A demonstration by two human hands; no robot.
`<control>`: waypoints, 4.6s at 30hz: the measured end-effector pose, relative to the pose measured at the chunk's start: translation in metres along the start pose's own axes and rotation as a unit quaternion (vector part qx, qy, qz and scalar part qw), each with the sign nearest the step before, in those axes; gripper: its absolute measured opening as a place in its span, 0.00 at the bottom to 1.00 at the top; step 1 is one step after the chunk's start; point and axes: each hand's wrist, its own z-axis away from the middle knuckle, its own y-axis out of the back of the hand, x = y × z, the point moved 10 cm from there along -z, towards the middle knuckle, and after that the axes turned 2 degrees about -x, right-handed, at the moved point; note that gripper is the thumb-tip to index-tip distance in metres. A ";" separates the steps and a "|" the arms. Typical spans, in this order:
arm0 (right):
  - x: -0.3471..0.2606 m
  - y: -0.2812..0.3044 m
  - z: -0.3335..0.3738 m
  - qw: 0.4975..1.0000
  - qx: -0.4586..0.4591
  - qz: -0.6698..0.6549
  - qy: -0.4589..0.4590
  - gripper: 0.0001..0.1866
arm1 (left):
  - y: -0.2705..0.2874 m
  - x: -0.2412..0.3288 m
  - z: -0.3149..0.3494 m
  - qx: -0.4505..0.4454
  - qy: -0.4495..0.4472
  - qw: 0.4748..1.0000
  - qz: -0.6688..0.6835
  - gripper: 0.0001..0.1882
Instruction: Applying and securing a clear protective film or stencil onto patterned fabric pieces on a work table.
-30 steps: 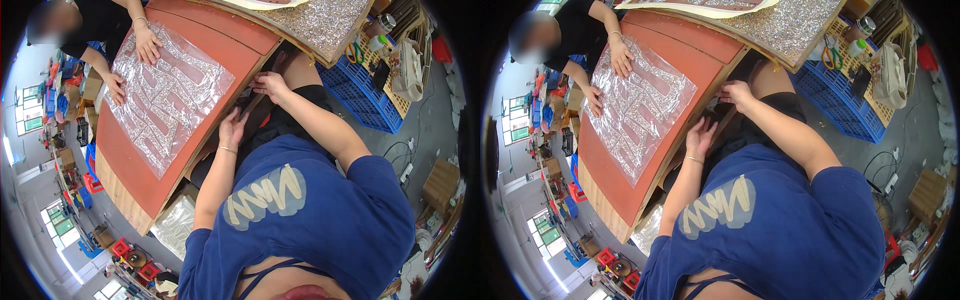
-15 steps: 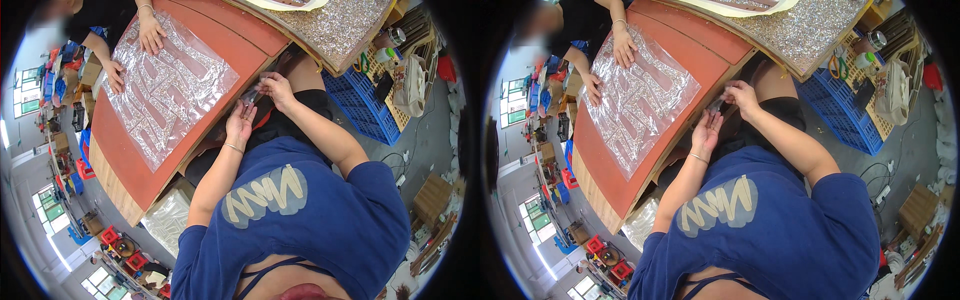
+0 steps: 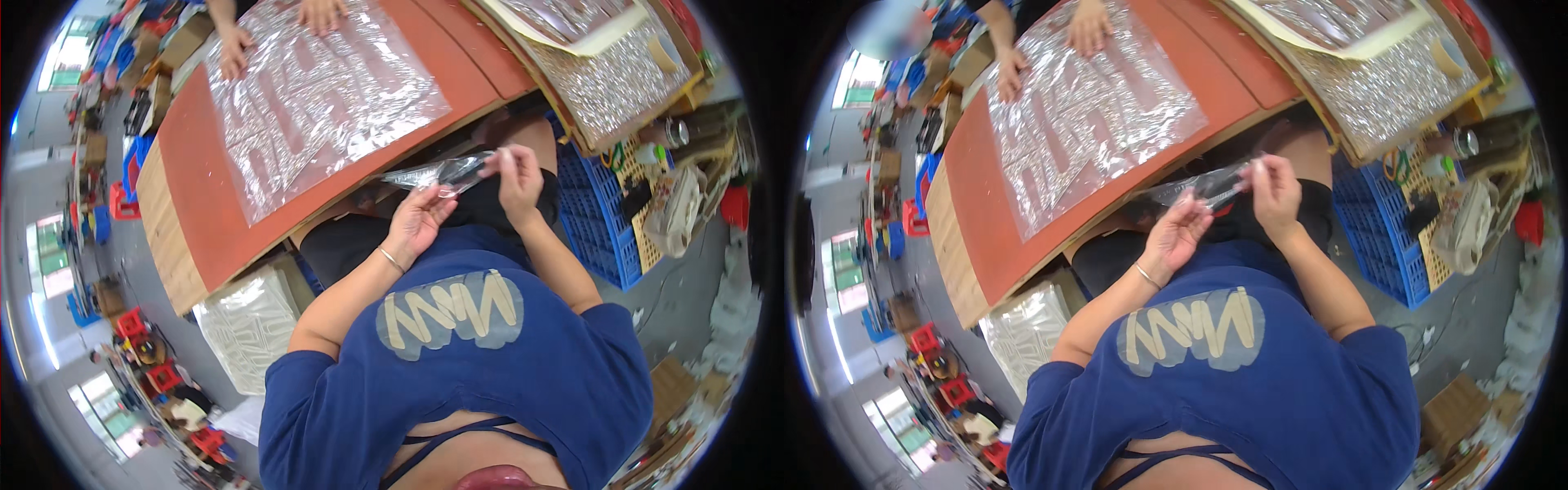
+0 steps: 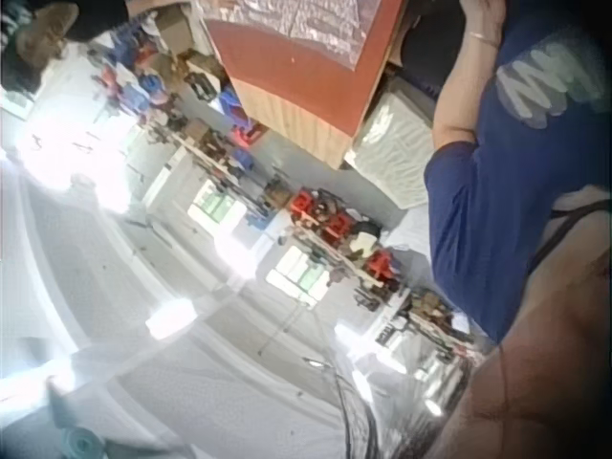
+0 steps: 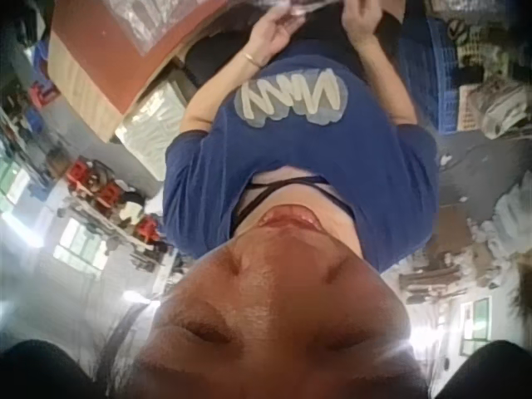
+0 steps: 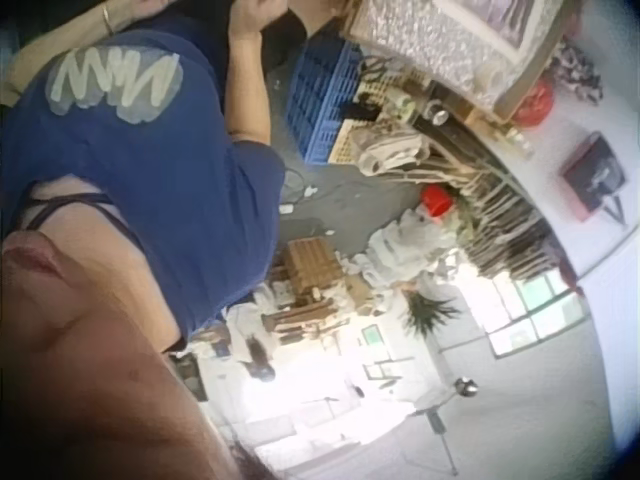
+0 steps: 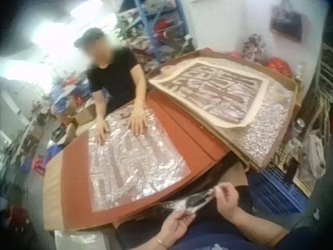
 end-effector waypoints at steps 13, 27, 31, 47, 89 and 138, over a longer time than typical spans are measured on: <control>-0.122 -0.034 0.052 0.975 -0.166 0.034 0.145 0.16 | -0.006 0.077 0.032 -0.064 -0.191 0.975 0.090 0.13; -0.055 -0.250 -0.054 0.902 -0.341 -0.215 -0.155 0.22 | 0.058 0.239 0.220 0.036 -0.601 0.799 -0.012 0.13; -0.020 -0.325 -0.094 0.938 -0.309 -0.052 -0.150 0.10 | 0.073 0.267 0.237 0.014 -0.628 0.778 0.013 0.08; 0.096 -0.522 -0.174 0.921 -0.367 0.094 -0.096 0.14 | 0.112 0.320 0.202 0.072 -0.534 0.837 0.091 0.13; 0.139 -0.509 0.026 0.747 -0.422 -0.052 -0.512 0.07 | 0.122 0.394 0.157 0.263 -0.205 0.892 -0.306 0.33; 0.050 -0.521 -0.016 0.650 -0.507 0.270 0.497 0.13 | 0.172 0.314 0.191 0.350 -0.274 0.877 -0.183 0.12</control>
